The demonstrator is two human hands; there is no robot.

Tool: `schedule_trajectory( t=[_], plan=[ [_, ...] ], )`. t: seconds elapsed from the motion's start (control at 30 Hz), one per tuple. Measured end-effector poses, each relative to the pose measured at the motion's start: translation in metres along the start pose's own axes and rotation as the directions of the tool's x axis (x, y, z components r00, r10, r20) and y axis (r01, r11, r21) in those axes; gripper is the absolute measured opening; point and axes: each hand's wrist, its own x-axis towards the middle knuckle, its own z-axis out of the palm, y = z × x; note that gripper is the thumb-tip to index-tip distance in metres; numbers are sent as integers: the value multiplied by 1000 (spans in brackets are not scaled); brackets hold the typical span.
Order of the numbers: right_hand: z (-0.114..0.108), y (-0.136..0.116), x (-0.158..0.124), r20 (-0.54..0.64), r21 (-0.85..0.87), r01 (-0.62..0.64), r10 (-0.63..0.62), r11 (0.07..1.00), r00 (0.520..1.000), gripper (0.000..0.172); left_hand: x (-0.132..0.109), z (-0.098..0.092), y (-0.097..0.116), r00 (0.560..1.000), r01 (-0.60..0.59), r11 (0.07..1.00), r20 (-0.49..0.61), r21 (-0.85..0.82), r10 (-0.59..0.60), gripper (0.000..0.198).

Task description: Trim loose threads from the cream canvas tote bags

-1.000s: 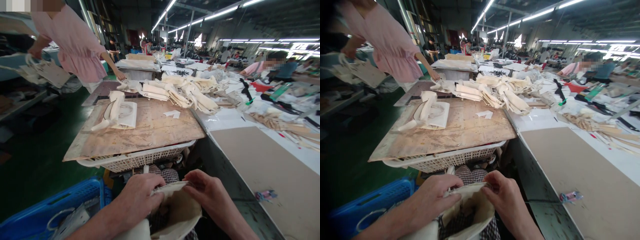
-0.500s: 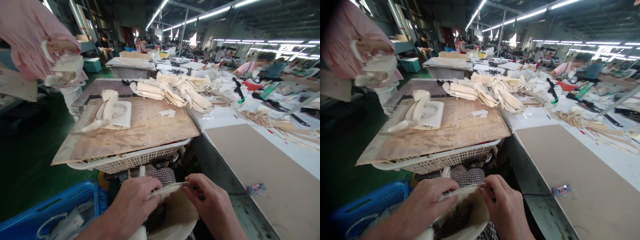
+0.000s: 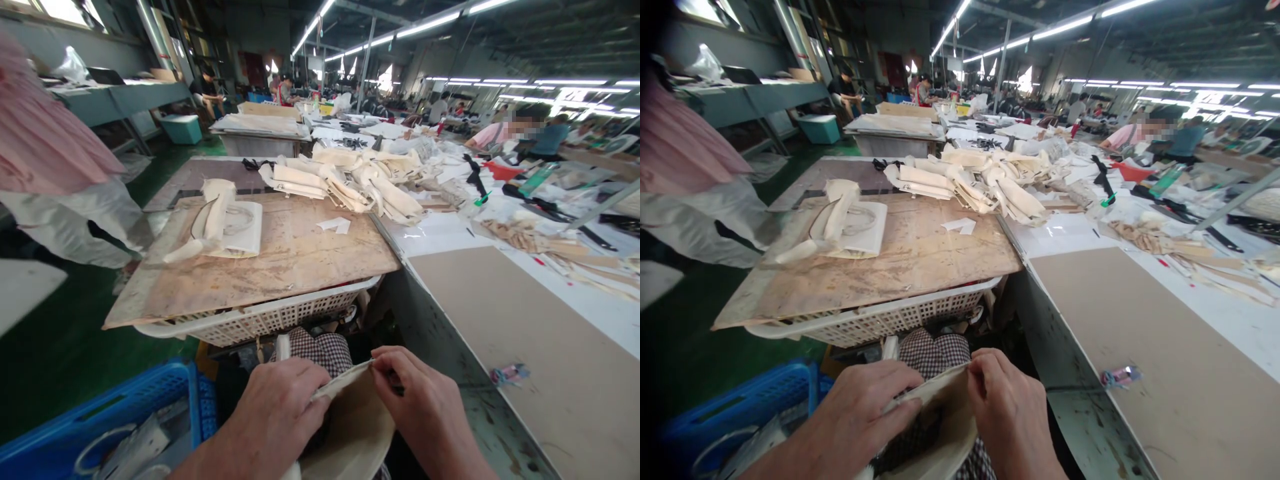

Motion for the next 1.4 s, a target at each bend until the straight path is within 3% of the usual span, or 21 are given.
schedule_trajectory(
  t=[0.2,0.3,0.5,0.63,0.8,1.13,1.33,1.4],
  plan=[
    [-5,-6,10,-5,259,32,-32,965,999,12,1,-3,-4,1000,27,1000,1,-14,-27,17],
    [-8,-9,11,51,425,-1,-22,905,998,13,2,-6,-3,999,51,999,1,-13,-51,17],
    [-9,-12,8,133,649,30,-152,760,979,17,5,-4,-1,997,69,997,-25,-21,-69,18],
    [-8,-9,5,90,666,-9,-68,746,994,14,4,-5,-5,993,112,993,-39,-41,-114,18],
    [0,-7,1,33,594,-90,87,799,996,12,1,-7,-9,993,106,990,-36,-88,-109,16],
    [3,-9,8,31,563,-116,120,818,992,17,3,-11,-6,999,27,996,34,-90,-24,14],
    [8,-4,6,92,574,-145,112,806,989,13,0,-14,-6,1000,10,998,3,-69,-10,8],
    [11,-4,4,90,604,-167,141,780,986,13,-1,-14,-6,1000,2,1000,-2,-10,-2,14]
  ],
)
